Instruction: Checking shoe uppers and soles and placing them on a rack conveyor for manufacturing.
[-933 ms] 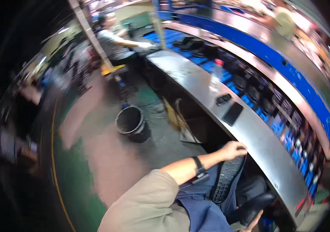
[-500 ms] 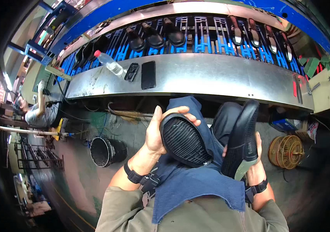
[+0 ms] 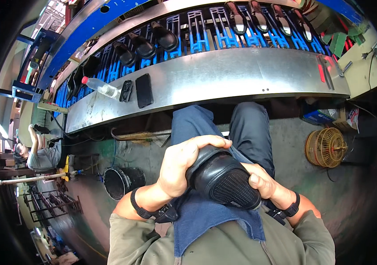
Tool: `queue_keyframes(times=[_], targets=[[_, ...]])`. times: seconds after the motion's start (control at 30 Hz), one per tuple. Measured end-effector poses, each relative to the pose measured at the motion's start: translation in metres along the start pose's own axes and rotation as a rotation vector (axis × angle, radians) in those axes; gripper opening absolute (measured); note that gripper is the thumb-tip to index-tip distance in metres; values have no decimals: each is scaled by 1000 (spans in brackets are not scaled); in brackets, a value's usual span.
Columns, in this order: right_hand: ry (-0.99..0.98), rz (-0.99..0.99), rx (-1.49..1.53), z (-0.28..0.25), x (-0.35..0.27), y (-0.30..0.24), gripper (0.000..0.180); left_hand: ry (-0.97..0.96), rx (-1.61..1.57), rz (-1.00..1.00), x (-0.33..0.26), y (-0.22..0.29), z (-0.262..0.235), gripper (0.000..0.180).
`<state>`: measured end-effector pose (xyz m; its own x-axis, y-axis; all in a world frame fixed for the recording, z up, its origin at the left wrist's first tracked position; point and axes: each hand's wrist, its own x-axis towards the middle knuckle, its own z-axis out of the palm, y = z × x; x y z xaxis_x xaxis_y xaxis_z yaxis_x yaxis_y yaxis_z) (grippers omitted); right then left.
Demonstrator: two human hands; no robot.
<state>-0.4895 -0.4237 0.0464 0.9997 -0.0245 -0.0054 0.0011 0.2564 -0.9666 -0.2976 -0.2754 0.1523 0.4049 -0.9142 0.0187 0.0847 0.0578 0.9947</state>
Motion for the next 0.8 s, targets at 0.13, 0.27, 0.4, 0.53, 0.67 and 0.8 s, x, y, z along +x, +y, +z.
queue_keyframes(times=[0.13,0.27,0.4,0.53,0.67,0.8], targets=[[7,3,-40,-1,3,-10,74,-12,46,-6,-1,3,3,69],[3,15,-5,1,4,-13,74,10,58,5,-6,3,7,70],[-15,47,38,1,5,-9,72,18,51,-2,-7,0,4,72],[-31,77,62,-1,3,-9,68,10,81,-20,-9,3,6,73],[-48,125,104,-6,-2,-2,64,-39,103,-39,-14,0,5,73],[-35,134,119,-9,-2,-10,66,-49,87,-89,-19,12,14,66]])
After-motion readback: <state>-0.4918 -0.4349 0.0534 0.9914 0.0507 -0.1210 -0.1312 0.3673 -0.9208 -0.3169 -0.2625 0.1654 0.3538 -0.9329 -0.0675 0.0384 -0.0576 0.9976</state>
